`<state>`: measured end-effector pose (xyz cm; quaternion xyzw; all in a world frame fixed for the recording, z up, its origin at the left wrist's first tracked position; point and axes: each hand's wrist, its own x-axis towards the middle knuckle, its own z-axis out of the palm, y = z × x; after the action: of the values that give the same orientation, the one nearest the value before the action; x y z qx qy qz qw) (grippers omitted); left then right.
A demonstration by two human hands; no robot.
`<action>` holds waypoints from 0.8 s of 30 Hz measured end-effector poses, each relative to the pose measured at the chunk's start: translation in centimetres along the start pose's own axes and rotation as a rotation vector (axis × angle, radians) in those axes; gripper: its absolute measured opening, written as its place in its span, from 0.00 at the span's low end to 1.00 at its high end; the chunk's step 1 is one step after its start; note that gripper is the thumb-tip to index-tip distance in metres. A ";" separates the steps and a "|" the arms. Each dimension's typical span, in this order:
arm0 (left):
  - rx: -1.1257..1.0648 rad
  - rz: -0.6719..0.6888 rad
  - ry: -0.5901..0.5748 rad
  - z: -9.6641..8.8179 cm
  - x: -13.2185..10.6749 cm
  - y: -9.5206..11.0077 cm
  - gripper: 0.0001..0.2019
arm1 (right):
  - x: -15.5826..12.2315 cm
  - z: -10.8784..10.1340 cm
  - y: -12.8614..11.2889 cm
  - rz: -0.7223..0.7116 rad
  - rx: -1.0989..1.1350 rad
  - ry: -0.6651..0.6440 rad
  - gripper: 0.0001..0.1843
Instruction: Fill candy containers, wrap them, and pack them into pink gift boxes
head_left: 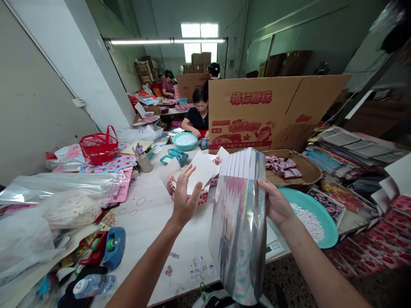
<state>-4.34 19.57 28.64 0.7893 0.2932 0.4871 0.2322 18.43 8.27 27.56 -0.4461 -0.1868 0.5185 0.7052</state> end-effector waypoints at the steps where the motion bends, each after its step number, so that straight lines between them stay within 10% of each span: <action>1: -0.023 -0.021 0.000 0.2 -0.1 0.2 0.21 | -0.1 0.1 0.2 -0.027 0.014 0.026 0.18; 10: -0.208 -0.058 -0.284 3.5 -1.3 3.9 0.24 | -3.5 4.9 5.8 -0.134 0.121 0.011 0.17; 24: -0.687 -0.479 -0.330 4.6 -3.1 2.2 0.17 | -3.2 2.7 5.6 -0.149 -0.243 -0.145 0.24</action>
<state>-0.76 15.52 26.18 0.6434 0.2478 0.3562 0.6306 12.01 6.92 25.02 -0.4747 -0.3311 0.4690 0.6672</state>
